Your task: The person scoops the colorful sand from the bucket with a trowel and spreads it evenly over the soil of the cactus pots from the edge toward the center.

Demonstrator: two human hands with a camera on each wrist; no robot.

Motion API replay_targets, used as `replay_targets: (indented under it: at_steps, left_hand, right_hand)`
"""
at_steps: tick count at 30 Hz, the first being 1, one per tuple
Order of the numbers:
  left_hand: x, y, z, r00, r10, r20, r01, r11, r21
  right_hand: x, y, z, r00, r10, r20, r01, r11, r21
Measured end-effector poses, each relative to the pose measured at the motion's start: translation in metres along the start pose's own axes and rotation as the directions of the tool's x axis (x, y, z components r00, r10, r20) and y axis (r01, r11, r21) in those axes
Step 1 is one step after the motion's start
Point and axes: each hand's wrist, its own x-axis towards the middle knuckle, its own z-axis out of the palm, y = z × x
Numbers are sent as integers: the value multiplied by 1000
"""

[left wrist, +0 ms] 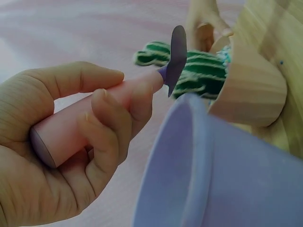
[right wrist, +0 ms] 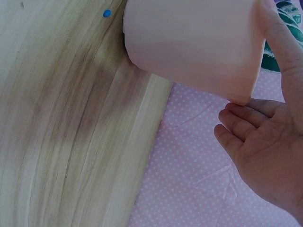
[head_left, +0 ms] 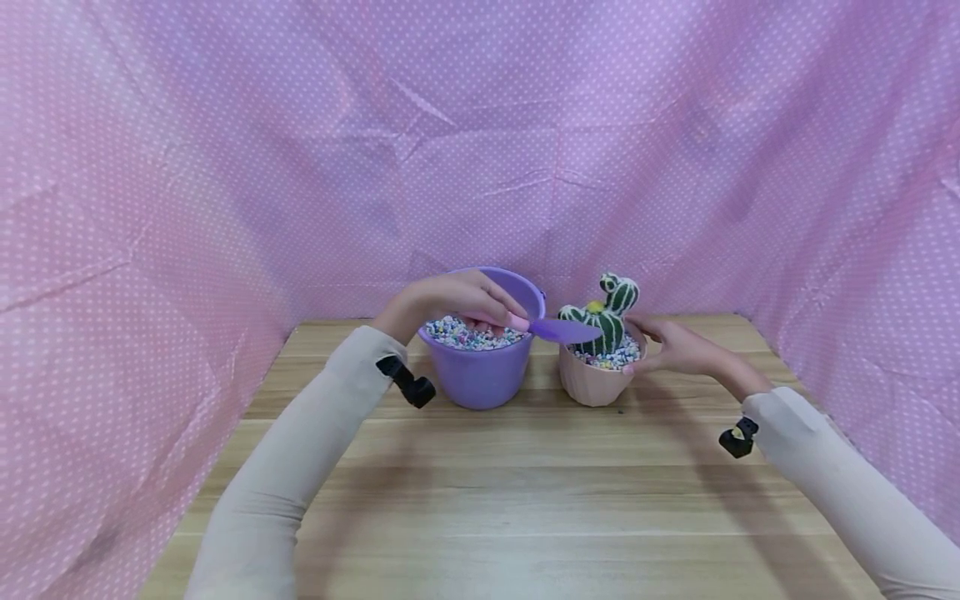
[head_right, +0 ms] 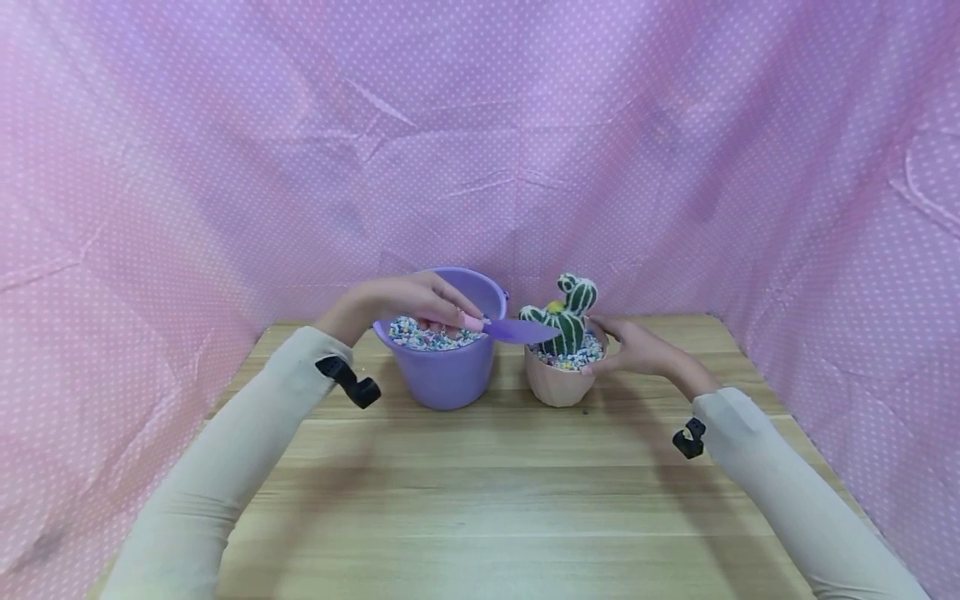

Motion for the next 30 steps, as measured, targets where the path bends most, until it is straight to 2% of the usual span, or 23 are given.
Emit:
replay_targets:
  at_steps: [4, 7, 11, 14, 19, 25, 28, 30]
  left_hand:
    - [-18, -12, -14, 994, -16, -104, 20, 999, 38]
    - [-29, -24, -23, 979, -43, -197, 46, 999, 10]
    - [-33, -42, -29, 950, -78, -302, 64, 996, -56]
    - [-30, -52, -30, 933, -78, -350, 71, 997, -33]
    - [-24, -57, -31, 926, -54, -373, 100, 990, 103]
    - [-13, -52, -37, 935, -79, -347, 177, 949, 262]
    - [-8, -48, -39, 932, -90, -352, 206, 929, 306]
    - [-6, -46, -38, 927, -91, -365, 214, 925, 313]
  right_hand:
    - [2, 3, 0, 1000, 16, 1, -16, 1000, 8]
    - [4, 5, -1, 1000, 19, 0, -19, 1000, 14]
    - [7, 8, 0, 1000, 16, 5, -16, 1000, 24]
    - [7, 10, 0, 1000, 20, 6, -20, 999, 30]
    - [7, 14, 0, 1000, 20, 1, -20, 999, 39]
    - [8, 16, -1, 1000, 15, 3, -15, 999, 34]
    - [9, 16, -1, 1000, 11, 2, -11, 1000, 28]
    - [9, 17, -2, 1000, 10, -2, -10, 1000, 24]
